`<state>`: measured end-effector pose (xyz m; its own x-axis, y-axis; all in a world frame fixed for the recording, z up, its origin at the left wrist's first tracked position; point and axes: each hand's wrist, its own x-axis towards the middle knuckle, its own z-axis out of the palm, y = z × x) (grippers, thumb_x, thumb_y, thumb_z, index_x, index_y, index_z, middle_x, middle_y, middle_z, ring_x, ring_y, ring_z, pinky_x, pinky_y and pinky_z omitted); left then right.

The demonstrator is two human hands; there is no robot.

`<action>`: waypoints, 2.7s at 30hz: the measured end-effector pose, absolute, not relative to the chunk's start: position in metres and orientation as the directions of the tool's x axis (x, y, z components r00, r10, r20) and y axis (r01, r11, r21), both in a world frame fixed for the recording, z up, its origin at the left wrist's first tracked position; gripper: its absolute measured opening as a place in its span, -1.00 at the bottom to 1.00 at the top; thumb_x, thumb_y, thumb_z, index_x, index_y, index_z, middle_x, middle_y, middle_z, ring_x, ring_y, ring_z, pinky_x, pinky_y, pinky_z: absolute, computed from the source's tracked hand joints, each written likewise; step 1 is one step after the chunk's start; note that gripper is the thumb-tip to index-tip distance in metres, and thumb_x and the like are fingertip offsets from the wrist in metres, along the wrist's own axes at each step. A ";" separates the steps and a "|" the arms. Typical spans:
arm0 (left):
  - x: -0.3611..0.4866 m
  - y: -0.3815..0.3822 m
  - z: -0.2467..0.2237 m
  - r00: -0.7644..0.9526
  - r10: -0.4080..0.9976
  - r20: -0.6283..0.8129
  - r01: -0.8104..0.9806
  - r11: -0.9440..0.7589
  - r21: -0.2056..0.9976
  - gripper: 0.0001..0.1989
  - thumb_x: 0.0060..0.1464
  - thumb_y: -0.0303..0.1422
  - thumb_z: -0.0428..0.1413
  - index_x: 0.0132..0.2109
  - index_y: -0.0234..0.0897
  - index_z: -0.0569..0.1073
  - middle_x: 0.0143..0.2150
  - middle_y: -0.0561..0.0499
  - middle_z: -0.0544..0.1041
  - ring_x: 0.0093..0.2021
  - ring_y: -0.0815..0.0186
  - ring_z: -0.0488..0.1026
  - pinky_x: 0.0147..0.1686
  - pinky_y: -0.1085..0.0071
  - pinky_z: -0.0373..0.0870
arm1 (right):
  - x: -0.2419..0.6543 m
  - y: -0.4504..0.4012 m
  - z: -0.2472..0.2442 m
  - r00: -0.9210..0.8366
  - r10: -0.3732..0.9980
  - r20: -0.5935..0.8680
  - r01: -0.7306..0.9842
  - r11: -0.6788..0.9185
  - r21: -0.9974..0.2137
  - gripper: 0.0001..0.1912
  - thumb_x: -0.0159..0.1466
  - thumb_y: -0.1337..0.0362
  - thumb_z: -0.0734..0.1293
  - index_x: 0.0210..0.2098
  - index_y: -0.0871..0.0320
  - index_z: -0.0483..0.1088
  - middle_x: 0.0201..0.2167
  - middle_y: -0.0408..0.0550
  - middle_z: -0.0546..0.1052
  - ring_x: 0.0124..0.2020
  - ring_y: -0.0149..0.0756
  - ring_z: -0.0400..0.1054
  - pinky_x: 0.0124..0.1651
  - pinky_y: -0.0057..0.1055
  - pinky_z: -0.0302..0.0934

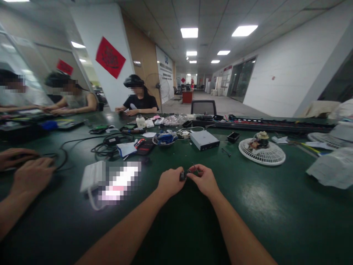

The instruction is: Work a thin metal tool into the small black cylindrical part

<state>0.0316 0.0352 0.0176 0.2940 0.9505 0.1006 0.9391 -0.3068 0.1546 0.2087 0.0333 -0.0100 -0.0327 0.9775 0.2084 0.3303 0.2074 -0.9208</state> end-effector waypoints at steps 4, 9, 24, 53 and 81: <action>0.031 0.035 0.019 0.316 0.944 0.091 0.933 -0.327 0.153 -0.77 0.22 -0.16 0.02 -0.09 -0.15 0.44 -0.21 -0.10 0.61 -0.17 0.08 0.59 -0.21 0.24 0.44 | 0.209 0.034 -0.011 -0.113 0.970 0.215 0.300 0.240 -0.923 -0.62 0.11 0.10 0.48 -0.15 0.19 0.56 -0.29 -0.04 0.61 -0.36 -0.27 0.48 -0.27 -0.34 0.35; 0.030 0.036 0.017 0.337 0.938 0.084 0.926 -0.346 0.150 -0.76 0.19 -0.14 0.06 -0.10 -0.16 0.44 -0.21 -0.11 0.61 -0.17 0.05 0.58 -0.20 0.20 0.45 | 0.210 0.035 -0.013 -0.212 0.967 0.143 0.266 0.198 -0.943 -0.62 0.08 0.15 0.51 -0.14 0.20 0.60 -0.26 -0.01 0.65 -0.31 -0.22 0.49 -0.17 -0.28 0.36; 0.029 0.036 0.016 0.394 0.913 0.105 0.904 -0.406 0.135 -0.80 0.20 -0.21 0.01 -0.13 -0.14 0.45 -0.24 -0.09 0.61 -0.20 0.05 0.59 -0.23 0.19 0.46 | 0.209 0.034 -0.012 -0.205 0.945 0.254 0.393 0.317 -0.863 -0.80 0.17 0.16 0.44 -0.29 0.14 0.61 -0.33 -0.11 0.54 -0.49 -0.40 0.26 -0.40 -0.42 0.16; 0.030 0.030 0.023 0.675 0.704 0.220 0.721 -0.693 0.001 -0.85 0.09 -0.31 0.09 -0.20 -0.23 0.49 -0.28 -0.08 0.60 -0.22 0.12 0.52 -0.15 0.19 0.34 | 0.216 0.035 -0.009 -0.234 0.961 0.150 0.302 0.218 -0.928 -0.74 -0.03 0.29 0.54 -0.40 0.17 0.43 -0.51 -0.24 0.42 -0.52 -0.46 0.15 -0.45 -0.48 0.05; 0.023 0.041 0.014 0.249 0.921 0.300 0.942 -0.303 0.147 -0.88 0.20 -0.37 0.03 -0.26 -0.22 0.46 -0.29 -0.06 0.57 -0.17 0.16 0.47 -0.11 0.24 0.26 | 0.205 0.023 -0.003 -0.210 0.902 0.376 0.696 0.408 -0.591 -0.81 0.22 0.27 0.34 -0.22 0.05 0.60 -0.32 -0.08 0.60 -0.35 -0.24 0.44 -0.25 -0.32 0.29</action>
<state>0.0229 0.0415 0.0144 0.2494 0.9206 0.3004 0.9416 -0.3030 0.1468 0.2051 0.0233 -0.0033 -0.2099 0.9024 0.3763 0.6960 0.4082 -0.5907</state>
